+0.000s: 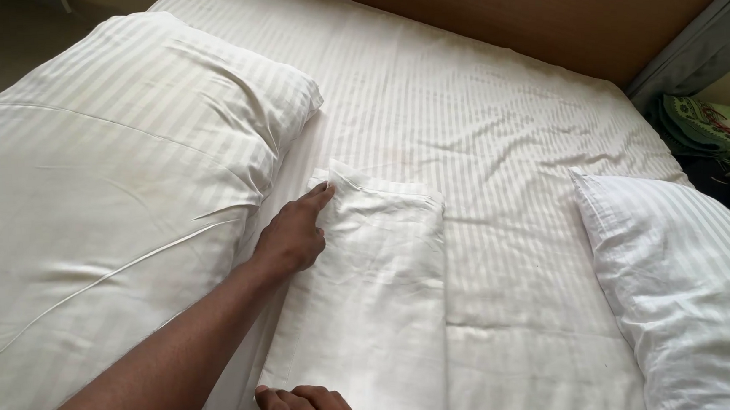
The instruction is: The person folds a white pillowcase on a bed. They smooth the fabric, fold it in half, then fold it again into a smaller rectangle, and finally fold it once more into a compact square.
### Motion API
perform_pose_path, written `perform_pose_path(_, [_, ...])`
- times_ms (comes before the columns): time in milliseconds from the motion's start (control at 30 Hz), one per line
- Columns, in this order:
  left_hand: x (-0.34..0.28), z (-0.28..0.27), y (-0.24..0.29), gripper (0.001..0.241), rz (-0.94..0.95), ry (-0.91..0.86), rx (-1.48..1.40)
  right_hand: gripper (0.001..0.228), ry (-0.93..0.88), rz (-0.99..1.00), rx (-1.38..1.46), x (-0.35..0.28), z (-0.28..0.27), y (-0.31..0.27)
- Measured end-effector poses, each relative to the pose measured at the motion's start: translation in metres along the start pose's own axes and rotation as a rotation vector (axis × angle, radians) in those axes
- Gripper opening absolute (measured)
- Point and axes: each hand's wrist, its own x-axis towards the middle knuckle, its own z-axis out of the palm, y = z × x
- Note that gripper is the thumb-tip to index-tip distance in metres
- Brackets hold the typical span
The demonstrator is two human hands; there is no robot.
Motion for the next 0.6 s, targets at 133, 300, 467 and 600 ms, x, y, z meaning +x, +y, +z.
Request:
perform_pose_path(133, [-0.003, 0.001, -0.002, 0.082, -0.038, -0.018, 0.129, 0.019, -0.067, -0.087, 0.076, 0.003, -0.016, -0.002])
perform_pose_path(300, [-0.005, 0.001, -0.007, 0.082, -0.014, -0.005, 0.186, 0.015, -0.007, -0.049, 0.057, 0.000, -0.005, -0.005])
perform_pose_path(467, [-0.001, 0.005, -0.015, 0.080, -0.029, 0.003, 0.218, 0.012, -0.015, -0.032, 0.079, 0.003, -0.007, -0.008])
perform_pose_path(600, [-0.001, 0.008, -0.020, 0.079, -0.011, 0.013, 0.239, 0.009, 0.025, -0.057, 0.094, -0.002, 0.002, -0.006])
